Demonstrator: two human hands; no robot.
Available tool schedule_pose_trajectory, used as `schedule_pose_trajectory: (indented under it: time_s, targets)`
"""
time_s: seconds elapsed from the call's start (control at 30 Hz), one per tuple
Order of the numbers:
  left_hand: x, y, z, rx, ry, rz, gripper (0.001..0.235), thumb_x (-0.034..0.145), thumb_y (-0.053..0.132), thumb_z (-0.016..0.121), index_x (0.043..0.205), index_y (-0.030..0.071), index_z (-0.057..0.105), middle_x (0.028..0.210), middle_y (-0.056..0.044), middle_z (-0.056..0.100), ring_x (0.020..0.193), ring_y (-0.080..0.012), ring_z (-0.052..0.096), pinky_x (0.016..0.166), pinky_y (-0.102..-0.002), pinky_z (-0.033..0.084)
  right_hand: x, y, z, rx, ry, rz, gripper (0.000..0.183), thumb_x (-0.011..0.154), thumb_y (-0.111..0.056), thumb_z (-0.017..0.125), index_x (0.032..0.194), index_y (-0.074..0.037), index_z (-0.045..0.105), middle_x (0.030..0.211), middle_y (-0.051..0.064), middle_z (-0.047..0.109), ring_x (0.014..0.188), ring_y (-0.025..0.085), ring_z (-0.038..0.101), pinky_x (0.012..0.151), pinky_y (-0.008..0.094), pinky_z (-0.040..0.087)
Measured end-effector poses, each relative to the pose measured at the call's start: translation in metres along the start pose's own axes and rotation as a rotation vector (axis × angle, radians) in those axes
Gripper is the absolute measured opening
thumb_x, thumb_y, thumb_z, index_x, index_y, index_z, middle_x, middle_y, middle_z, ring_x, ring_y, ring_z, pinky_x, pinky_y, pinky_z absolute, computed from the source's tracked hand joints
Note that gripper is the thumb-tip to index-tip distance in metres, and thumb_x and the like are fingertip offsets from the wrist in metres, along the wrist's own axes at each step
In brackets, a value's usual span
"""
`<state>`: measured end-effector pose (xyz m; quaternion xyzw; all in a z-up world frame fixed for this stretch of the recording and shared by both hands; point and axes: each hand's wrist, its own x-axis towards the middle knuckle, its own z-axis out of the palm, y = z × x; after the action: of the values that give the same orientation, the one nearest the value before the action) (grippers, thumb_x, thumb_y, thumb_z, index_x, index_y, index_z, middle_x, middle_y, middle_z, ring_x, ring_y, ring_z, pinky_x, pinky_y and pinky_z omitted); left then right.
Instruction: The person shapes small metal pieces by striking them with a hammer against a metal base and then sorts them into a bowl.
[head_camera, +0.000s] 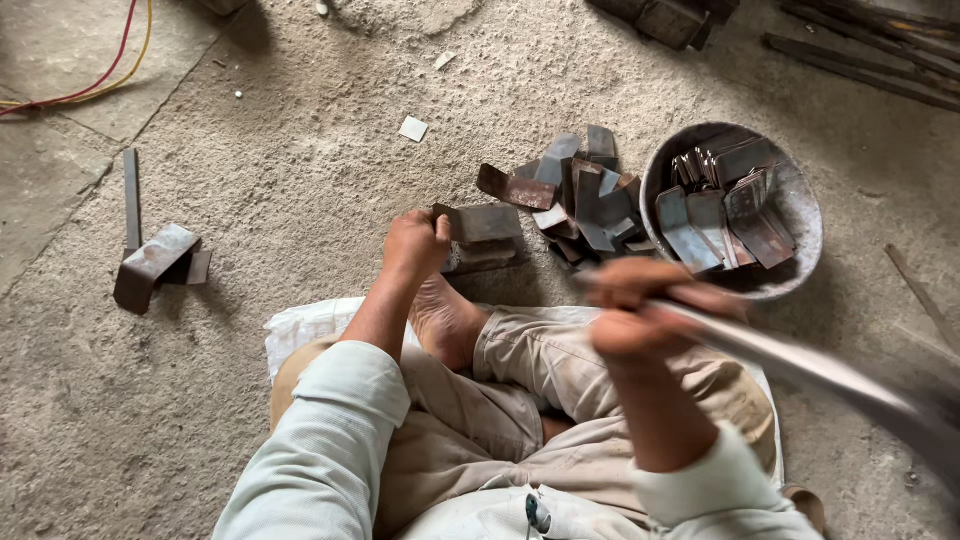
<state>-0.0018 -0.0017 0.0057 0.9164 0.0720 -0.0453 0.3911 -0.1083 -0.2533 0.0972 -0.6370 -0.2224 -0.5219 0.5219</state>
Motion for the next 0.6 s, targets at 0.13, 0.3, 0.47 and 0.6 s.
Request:
schedule_pose_trajectory:
  time_s: [0.13, 0.3, 0.47, 0.6]
  targets:
    - [0.001, -0.006, 0.004, -0.030, 0.068, 0.061, 0.030, 0.095, 0.031, 0.062, 0.097, 0.005, 0.078, 0.086, -0.020, 0.075, 0.080, -0.0371, 0.073, 0.077, -0.046, 0.057, -0.094, 0.031, 0.026, -0.283, -0.659, 0.421, 0.028, 0.112, -0.027, 0.044, 0.098, -0.006, 0.056, 0.085, 0.014, 0.059, 0.081, 0.026, 0.060, 0.085, 0.051, 0.051]
    - [0.006, -0.021, 0.013, 0.057, 0.188, 0.202, 0.029, 0.093, 0.028, 0.064, 0.093, 0.001, 0.076, 0.089, -0.025, 0.073, 0.086, -0.0434, 0.069, 0.079, -0.051, 0.055, -0.062, 0.042, 0.010, -0.155, -0.456, 0.580, 0.020, 0.109, -0.025, 0.056, 0.111, -0.006, 0.062, 0.083, 0.007, 0.060, 0.070, 0.014, 0.053, 0.064, 0.033, 0.044]
    - [0.013, -0.030, 0.016, 0.086, 0.096, 0.155, 0.032, 0.094, 0.030, 0.064, 0.093, 0.000, 0.075, 0.088, -0.026, 0.072, 0.087, -0.0437, 0.069, 0.082, -0.051, 0.055, 0.050, 0.008, -0.017, 0.218, -0.013, 0.248, 0.024, 0.112, -0.034, 0.047, 0.119, -0.013, 0.055, 0.076, 0.006, 0.054, 0.051, 0.013, 0.043, 0.048, 0.029, 0.039]
    - [0.015, -0.032, 0.016, 0.095, 0.080, 0.158, 0.034, 0.096, 0.031, 0.061, 0.092, -0.001, 0.075, 0.087, -0.026, 0.072, 0.086, -0.0431, 0.070, 0.084, -0.052, 0.054, 0.046, -0.006, -0.023, 0.132, 0.220, -0.063, 0.027, 0.113, -0.040, 0.041, 0.122, -0.016, 0.050, 0.074, 0.007, 0.052, 0.043, 0.016, 0.041, 0.042, 0.030, 0.040]
